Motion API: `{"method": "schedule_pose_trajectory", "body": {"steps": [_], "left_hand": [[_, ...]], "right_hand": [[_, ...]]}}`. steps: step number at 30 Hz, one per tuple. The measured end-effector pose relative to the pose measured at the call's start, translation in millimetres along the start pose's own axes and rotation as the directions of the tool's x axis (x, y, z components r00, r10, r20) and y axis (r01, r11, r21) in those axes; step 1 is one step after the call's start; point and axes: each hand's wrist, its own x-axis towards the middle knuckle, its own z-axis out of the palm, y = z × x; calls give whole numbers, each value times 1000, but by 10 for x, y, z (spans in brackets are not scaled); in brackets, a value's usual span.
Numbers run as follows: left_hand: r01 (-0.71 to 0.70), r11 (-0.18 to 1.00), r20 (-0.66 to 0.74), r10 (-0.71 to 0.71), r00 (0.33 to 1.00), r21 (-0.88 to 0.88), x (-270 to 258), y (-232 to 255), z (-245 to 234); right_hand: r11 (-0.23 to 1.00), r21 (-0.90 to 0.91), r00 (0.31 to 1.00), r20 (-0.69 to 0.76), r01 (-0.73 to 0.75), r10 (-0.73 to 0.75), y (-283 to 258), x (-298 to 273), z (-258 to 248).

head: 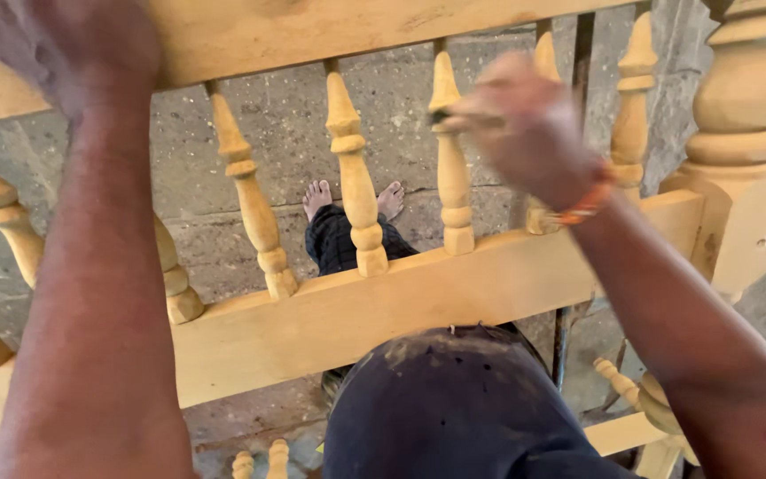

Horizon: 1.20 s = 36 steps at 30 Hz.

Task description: The person sands the spindles and rails of a wooden chair using a small sanding block. They work methodically along the vertical spindles and horizontal rails, holding the chair steady with one hand while sanding with the other.

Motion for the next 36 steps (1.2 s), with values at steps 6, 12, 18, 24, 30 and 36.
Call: {"method": "schedule_pose_trajectory", "body": {"steps": [6, 12, 18, 24, 30, 36], "left_hand": [[46, 997, 205, -58, 977, 63, 138, 160, -188], [121, 977, 279, -167, 946, 176, 261, 290, -314], [117, 982, 279, -155, 948, 151, 348, 517, -446], [194, 966, 325, -241, 915, 170, 305, 633, -572], [138, 973, 303, -191, 934, 185, 355, 612, -529], [127, 972, 349, -191, 917, 199, 335, 615, -496]], "right_hand": [[987, -95, 986, 120, 130, -119, 98, 11, 296], [922, 180, 938, 20, -344, 346, 256, -438, -76], [813, 247, 797, -189, -527, 574, -37, -291, 451], [532, 522, 675, 121, -667, 728, -102, -353, 105], [636, 395, 655, -103, -663, 748, -259, -120, -6], [415, 615, 642, 203, -671, 739, -692, -241, 98]]}}
